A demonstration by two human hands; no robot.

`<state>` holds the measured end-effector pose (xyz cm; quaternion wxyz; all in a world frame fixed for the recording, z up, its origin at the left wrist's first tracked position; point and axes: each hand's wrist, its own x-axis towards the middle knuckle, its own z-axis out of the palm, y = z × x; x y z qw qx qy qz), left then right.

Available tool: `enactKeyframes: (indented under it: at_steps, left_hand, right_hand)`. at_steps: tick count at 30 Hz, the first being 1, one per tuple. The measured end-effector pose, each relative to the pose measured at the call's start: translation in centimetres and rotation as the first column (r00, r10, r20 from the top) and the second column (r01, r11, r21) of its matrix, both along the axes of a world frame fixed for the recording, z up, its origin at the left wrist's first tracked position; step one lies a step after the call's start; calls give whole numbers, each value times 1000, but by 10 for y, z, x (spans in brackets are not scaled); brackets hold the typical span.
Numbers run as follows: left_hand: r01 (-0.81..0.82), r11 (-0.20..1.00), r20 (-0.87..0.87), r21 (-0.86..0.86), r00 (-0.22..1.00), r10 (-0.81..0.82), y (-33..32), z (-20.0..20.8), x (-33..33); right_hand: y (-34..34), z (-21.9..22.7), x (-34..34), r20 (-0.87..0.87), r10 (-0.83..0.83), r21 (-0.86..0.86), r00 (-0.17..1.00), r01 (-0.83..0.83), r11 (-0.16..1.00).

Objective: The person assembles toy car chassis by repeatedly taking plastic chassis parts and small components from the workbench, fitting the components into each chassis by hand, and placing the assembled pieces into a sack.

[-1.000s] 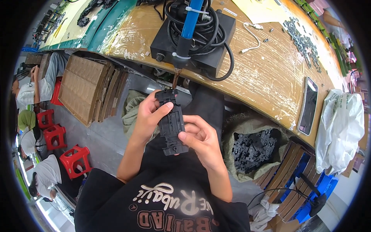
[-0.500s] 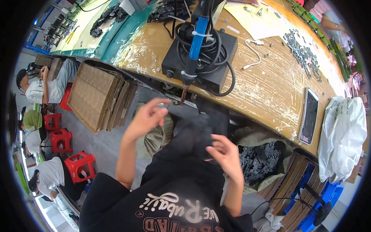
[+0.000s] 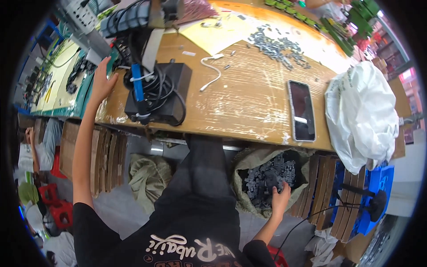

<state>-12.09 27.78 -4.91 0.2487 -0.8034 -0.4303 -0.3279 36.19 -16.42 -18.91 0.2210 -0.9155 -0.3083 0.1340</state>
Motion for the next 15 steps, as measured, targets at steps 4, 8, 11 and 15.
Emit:
enactKeyframes:
  at_steps: [4,8,11,15]
  left_hand:
    - [62,854,218,-516,974,62,29,-12,-9]
    - [19,919,161,-394,986,48,19,0,-4]
    - [-36,931,172,-364,979,105,-7,25,11]
    - [-40,974,160,-224,984,77,-41,46,-2]
  right_hand:
    - [55,83,-23,-471,227,430,853,-3,903]
    - [113,161,-45,-451,468,644,760,-86,760]
    - [165,181,-39,-278,543,708,792,-213,673]
    - [260,169,-5,47,587,594,808,-495,634]
